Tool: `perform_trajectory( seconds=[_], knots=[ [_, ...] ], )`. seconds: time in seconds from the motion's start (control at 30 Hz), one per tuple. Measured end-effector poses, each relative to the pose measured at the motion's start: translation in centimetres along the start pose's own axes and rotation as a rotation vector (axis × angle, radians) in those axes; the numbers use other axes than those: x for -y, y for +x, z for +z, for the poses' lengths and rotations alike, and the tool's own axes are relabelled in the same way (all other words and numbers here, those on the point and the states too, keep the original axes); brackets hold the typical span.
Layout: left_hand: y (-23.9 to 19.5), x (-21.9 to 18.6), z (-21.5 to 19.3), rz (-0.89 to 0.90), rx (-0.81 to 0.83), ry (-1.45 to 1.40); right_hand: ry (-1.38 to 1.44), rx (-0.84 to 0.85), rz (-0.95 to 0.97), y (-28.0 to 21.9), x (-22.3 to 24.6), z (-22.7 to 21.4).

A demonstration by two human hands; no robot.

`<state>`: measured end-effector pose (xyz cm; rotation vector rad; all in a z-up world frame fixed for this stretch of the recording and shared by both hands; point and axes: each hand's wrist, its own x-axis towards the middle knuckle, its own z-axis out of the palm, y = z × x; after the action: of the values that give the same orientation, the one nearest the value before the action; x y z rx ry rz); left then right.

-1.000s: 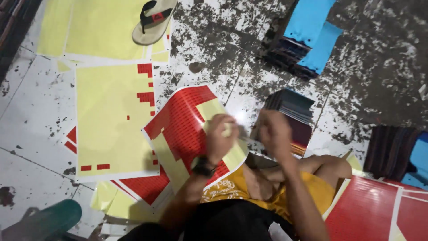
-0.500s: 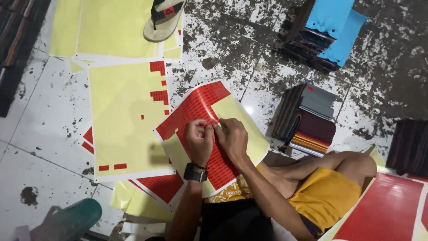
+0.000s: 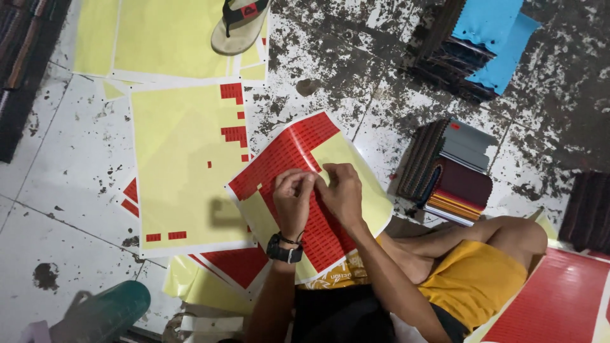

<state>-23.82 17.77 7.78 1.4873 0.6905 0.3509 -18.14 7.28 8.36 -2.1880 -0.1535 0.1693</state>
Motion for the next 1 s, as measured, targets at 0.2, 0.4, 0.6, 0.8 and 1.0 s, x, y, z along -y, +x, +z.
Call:
perform_trajectory(
  seconds=[0.2,0.4,0.6,0.8,1.0],
  knots=[
    [-0.5,-0.7,-0.4,-0.004,0.033,0.063,-0.173,-0.086,-0.119,-0.8,0.8,0.6],
    [-0.2,-1.9,-0.8,-0.037,0.105,0.041,0.454,0.044,-0.004,-0.8,0.5,-0.4],
    [-0.7,-3.5,-0.2,-0.109,-0.044,-0.078,0.126,-0.018,0.033,0.1,2.1,0.0],
    [0.7,-1.4,-1.1,-0.007,-0.051,-0.059,-0.114,-0.061,-0.103,0.1,-0.5,2.1],
    [0.9,-1.9,-1.0,0.034,0.042,-0.020,0.172,-0.115,-0.048,0.0,2.2,1.2]
  ],
)
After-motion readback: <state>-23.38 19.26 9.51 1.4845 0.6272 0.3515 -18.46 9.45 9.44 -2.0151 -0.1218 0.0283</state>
